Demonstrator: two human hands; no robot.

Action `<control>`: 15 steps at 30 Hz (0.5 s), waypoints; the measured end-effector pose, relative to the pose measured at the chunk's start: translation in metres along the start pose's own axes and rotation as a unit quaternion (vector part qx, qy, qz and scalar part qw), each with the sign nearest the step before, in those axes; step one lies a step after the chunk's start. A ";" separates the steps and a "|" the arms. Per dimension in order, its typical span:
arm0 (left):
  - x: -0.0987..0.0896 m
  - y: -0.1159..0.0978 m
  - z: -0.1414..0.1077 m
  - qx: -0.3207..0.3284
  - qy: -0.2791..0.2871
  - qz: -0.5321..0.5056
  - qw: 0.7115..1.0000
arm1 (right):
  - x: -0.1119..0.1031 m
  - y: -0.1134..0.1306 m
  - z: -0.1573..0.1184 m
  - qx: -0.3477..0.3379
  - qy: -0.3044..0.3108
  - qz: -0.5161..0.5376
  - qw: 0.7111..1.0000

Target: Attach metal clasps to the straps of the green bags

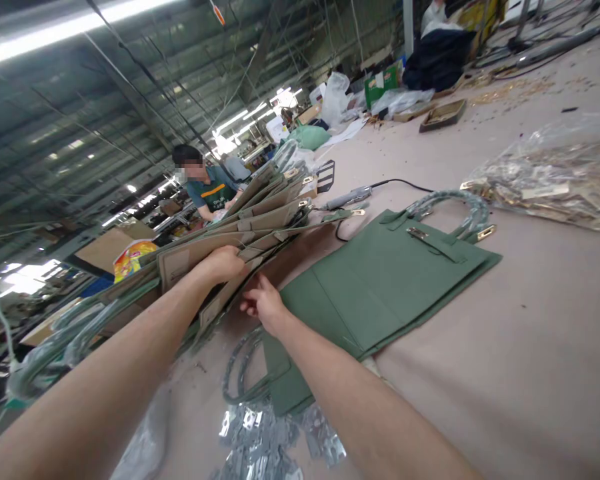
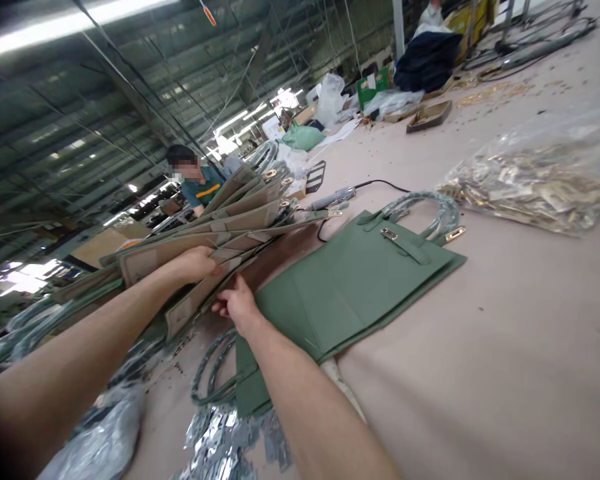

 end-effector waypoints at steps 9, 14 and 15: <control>0.003 -0.013 -0.018 0.044 0.005 -0.034 0.998 | -0.016 0.030 -0.041 -0.023 -0.002 -0.281 0.959; 0.003 -0.013 -0.023 0.052 0.004 -0.044 0.998 | -0.055 0.105 -0.113 -0.255 0.221 -0.561 0.756; 0.002 -0.012 -0.024 0.051 0.006 -0.045 0.998 | -0.068 0.118 -0.127 -0.282 0.265 -0.618 0.684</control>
Point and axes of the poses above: each hand's wrist, its own z-axis towards the middle knuckle, its own x-axis out of the palm, y = z × x, the point moved 5 cm from there along z, towards the middle knuckle, and after that the axes turned 15 degrees about -y, right-handed, at the moved point
